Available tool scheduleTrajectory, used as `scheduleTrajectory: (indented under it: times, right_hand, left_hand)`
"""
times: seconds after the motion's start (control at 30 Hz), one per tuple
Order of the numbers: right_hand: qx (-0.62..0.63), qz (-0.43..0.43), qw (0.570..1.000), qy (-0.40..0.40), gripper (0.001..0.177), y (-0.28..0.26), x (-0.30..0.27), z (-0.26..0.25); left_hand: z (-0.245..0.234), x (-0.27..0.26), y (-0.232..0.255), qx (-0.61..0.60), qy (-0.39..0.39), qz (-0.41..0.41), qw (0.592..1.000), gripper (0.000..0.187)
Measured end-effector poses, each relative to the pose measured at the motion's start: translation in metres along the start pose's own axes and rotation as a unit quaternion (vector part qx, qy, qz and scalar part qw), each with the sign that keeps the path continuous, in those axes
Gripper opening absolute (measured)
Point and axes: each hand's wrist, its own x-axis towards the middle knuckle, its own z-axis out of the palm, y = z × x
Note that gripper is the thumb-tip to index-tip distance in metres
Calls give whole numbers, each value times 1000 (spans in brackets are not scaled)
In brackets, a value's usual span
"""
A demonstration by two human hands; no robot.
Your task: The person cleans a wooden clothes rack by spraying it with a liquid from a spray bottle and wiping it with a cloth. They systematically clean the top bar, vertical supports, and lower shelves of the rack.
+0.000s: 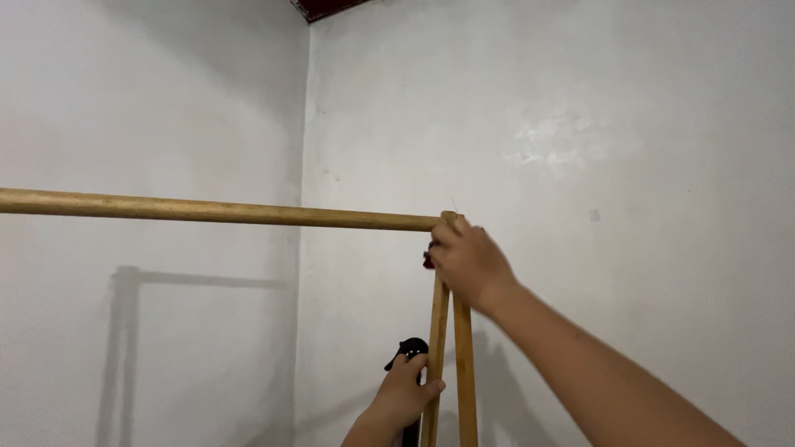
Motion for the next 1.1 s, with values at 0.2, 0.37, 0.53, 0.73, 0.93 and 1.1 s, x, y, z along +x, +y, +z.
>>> scheduleTrajectory:
  times: [0.2,0.37,0.53,0.73,0.93,1.1]
  right_hand:
    - [-74,-189,973,-112,14,-73,-83,31]
    - [-43,-11,997,-70,13,-29,-43,9]
    - [24,126,985,118,16,-6,-14,-14]
    - [436,519,700,224,23,-31,-17,-2]
    - [101,377,917,80,89,-63,-31,21]
    - [217,393,887,-110,91,-55,-45,-13]
  left_hand:
    - [7,17,-14,65,29,71,995,52]
    - [3,5,-8,20,12,37,999,58]
    - [-1,-4,1,12,0,15,1000,59]
    - [-2,-6,1,26,8,21,999,61]
    - [-9,0,9,44,5,12,999,60]
    - [-16,22,8,126,-31,13,991,57]
